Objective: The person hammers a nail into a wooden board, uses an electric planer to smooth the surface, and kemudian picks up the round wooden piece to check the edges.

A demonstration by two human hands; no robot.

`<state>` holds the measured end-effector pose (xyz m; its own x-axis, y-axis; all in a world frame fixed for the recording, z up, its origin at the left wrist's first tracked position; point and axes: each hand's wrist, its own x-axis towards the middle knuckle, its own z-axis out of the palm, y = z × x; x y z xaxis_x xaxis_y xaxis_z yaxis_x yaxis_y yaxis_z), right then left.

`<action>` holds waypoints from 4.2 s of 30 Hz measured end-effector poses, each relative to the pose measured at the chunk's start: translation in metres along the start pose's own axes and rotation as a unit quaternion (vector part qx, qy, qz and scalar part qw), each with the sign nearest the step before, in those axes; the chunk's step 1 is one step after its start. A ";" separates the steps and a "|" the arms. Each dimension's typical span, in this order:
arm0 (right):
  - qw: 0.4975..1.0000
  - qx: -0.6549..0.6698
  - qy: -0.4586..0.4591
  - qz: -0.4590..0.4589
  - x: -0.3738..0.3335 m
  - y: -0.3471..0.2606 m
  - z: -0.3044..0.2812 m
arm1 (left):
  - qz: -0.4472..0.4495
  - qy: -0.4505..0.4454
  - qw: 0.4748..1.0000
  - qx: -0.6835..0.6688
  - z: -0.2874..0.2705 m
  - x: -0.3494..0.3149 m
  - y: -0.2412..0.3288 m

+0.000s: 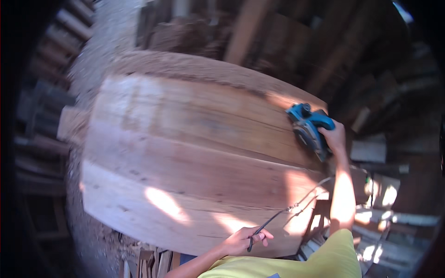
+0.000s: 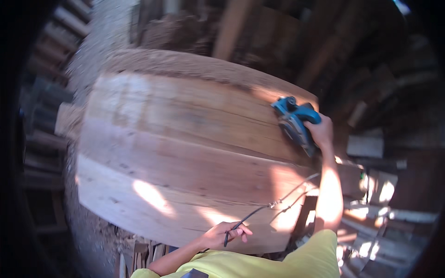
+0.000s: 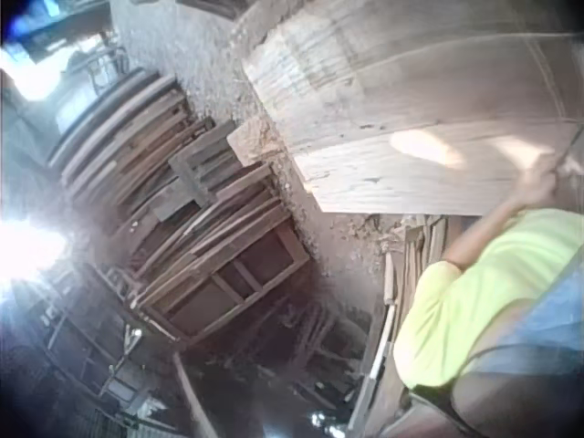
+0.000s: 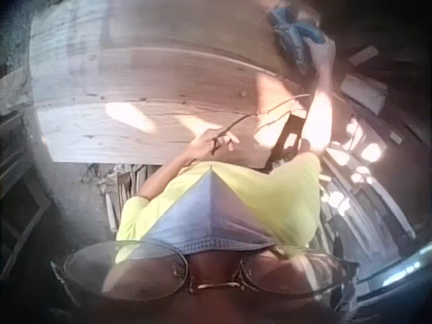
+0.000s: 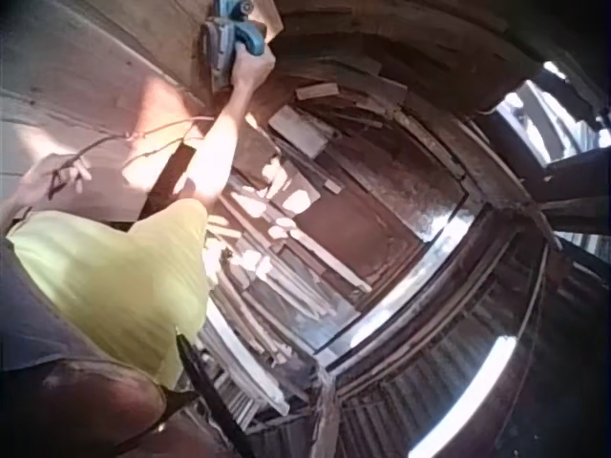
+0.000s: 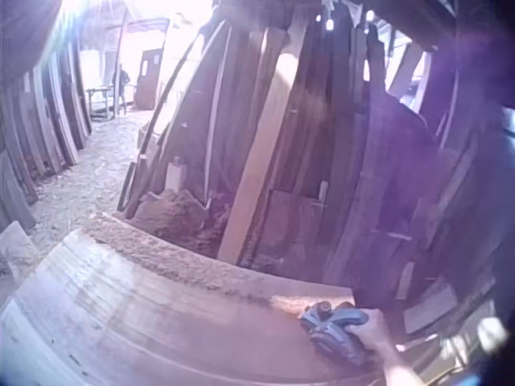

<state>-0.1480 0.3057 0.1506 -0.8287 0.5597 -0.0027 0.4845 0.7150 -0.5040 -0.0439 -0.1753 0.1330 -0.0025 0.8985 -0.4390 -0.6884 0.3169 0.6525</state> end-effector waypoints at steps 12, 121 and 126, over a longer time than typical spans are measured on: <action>0.997 0.030 -0.045 -0.046 0.071 0.243 -0.084 | 0.080 -0.065 0.993 -0.055 0.113 0.211 -0.043; 0.998 -0.028 -0.027 -0.058 0.127 -0.106 0.099 | 0.236 0.528 0.812 0.079 -0.176 -0.094 -0.035; 0.999 0.027 -0.006 -0.025 0.085 0.100 -0.021 | 0.233 0.342 0.826 0.384 -0.083 0.043 0.010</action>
<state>-0.1640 0.4333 0.1183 -0.8548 0.5187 0.0123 0.4279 0.7181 -0.5488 -0.1109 -0.1589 0.0695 -0.7265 0.6793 -0.1038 0.1649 0.3190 0.9333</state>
